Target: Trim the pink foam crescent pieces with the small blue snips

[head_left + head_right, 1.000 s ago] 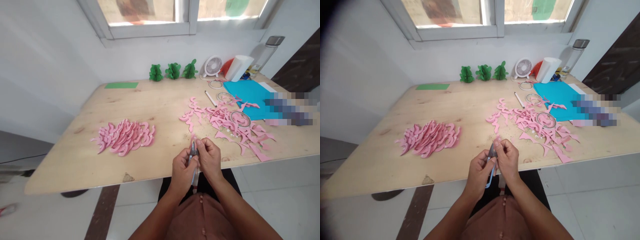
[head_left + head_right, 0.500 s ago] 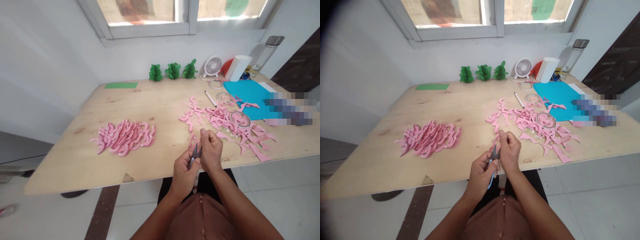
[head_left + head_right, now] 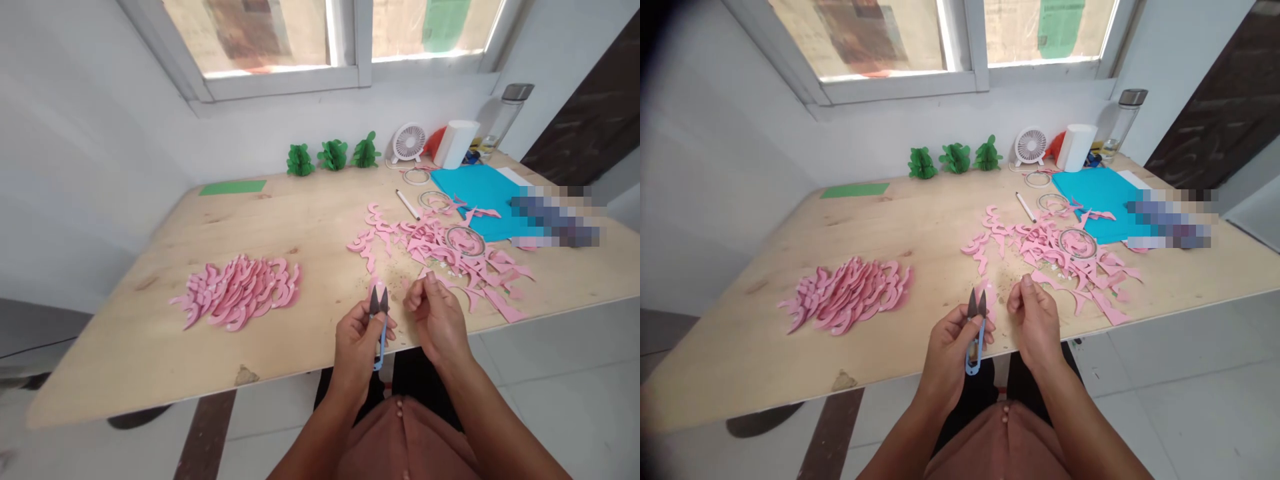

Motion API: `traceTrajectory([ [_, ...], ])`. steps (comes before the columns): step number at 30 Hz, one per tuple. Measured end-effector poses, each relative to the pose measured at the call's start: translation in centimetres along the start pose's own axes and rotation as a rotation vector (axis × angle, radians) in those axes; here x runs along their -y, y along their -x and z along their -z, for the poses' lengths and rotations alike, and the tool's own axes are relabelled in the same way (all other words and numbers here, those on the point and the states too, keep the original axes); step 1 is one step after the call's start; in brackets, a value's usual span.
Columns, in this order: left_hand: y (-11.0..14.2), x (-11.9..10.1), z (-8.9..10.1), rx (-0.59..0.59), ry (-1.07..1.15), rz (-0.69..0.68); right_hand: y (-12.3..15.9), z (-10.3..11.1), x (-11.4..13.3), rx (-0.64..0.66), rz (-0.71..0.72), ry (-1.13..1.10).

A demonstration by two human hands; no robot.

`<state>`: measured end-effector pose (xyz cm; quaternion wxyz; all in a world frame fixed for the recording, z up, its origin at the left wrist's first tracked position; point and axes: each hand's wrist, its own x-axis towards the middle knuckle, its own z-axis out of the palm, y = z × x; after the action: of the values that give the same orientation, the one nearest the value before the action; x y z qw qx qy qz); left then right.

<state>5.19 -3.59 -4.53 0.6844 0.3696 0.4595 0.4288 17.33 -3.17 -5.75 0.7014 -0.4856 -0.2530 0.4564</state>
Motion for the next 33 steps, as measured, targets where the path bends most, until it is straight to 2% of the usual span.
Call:
traceTrajectory([
  [4, -0.1, -0.2, -0.7, 0.01, 0.043, -0.004, 0.2, 0.6, 0.9, -0.007, -0.07, -0.101],
  [8, -0.6, 0.0, -1.7, 0.011, 0.097, 0.035, 0.3, 1.9, 1.4, -0.04, -0.051, -0.115],
  [11, -1.0, 0.2, -2.9, 0.019, 0.09, -0.014, 0.3, 3.2, 1.9, -0.084, -0.022, -0.125],
  [17, -2.3, 0.4, -6.4, 0.033, 0.066, -0.037, 0.8, 5.2, 3.5, -0.148, 0.029, -0.151],
  [21, -4.1, 1.2, -8.9, 0.121, 0.032, 0.009, 1.2, 5.7, 4.6, -0.171, 0.068, -0.167],
  [25, -5.7, 2.4, -10.8, 0.193, 0.012, -0.033, 1.2, 5.9, 4.7, -0.156, 0.074, -0.172],
  [29, -6.6, 3.3, -11.2, 0.209, -0.017, -0.077, 1.2, 5.9, 4.1, -0.123, 0.046, -0.156],
  [33, -6.5, 3.5, -10.1, 0.241, -0.232, -0.278, 1.2, 5.6, 3.8, -0.114, 0.049, -0.148],
])
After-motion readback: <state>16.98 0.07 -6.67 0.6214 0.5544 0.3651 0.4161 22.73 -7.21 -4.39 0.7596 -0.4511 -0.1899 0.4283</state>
